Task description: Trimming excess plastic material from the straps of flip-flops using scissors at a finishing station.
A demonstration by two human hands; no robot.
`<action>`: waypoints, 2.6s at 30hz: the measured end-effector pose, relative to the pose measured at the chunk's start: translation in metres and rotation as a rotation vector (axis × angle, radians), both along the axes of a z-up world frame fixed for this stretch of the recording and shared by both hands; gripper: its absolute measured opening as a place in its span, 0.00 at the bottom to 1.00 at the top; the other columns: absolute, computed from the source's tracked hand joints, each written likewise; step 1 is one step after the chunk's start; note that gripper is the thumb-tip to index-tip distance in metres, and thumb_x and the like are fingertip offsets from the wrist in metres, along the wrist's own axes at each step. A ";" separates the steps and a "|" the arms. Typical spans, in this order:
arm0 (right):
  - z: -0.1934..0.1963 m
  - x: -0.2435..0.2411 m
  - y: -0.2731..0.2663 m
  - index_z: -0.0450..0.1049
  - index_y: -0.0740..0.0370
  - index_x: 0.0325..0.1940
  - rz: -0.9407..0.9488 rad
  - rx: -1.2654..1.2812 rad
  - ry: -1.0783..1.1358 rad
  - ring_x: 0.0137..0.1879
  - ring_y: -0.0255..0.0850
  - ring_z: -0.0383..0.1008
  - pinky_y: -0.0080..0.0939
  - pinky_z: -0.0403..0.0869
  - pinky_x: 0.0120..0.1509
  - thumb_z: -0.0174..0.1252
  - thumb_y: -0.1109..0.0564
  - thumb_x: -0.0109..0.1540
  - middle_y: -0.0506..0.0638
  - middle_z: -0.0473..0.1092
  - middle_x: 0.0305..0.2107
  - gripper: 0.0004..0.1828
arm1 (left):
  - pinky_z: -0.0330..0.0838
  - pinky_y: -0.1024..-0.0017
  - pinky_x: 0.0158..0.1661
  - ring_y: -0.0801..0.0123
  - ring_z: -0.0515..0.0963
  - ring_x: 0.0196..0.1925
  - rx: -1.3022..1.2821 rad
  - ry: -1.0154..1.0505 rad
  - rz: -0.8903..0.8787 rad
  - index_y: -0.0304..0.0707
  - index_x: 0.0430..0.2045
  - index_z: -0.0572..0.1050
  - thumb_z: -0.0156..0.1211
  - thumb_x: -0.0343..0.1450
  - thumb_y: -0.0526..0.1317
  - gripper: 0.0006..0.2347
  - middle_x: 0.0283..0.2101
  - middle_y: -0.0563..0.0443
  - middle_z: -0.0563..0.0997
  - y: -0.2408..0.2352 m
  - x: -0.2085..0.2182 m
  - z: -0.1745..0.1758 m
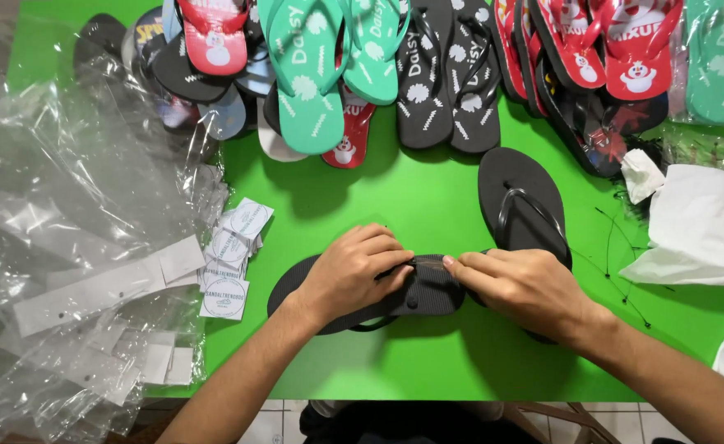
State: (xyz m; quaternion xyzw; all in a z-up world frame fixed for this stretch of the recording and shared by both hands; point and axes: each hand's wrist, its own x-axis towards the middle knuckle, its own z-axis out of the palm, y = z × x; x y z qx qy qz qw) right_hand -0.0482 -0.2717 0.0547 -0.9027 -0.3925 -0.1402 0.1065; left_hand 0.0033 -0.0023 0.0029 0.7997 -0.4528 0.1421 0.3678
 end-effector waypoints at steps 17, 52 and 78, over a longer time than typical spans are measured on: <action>0.004 0.014 0.003 0.74 0.58 0.42 0.143 -0.106 -0.325 0.28 0.38 0.66 0.31 0.72 0.37 0.46 0.62 0.70 0.50 0.69 0.33 0.10 | 0.77 0.66 0.40 0.57 0.81 0.42 -0.004 0.015 -0.016 0.34 0.34 0.82 0.61 0.73 0.37 0.06 0.34 0.48 0.82 -0.003 0.002 -0.009; -0.009 0.019 -0.005 0.75 0.60 0.41 0.218 -0.087 -0.342 0.25 0.38 0.64 0.30 0.70 0.33 0.46 0.62 0.70 0.52 0.69 0.32 0.10 | 0.76 0.66 0.40 0.57 0.80 0.42 0.012 0.008 -0.029 0.34 0.34 0.82 0.59 0.73 0.35 0.05 0.33 0.49 0.81 -0.003 0.002 -0.009; -0.005 0.013 -0.001 0.76 0.59 0.40 0.190 -0.042 -0.402 0.25 0.37 0.64 0.28 0.70 0.32 0.49 0.60 0.70 0.51 0.70 0.31 0.10 | 0.77 0.66 0.39 0.58 0.81 0.41 -0.012 0.022 -0.025 0.36 0.35 0.82 0.61 0.73 0.37 0.05 0.32 0.50 0.82 -0.004 0.000 -0.010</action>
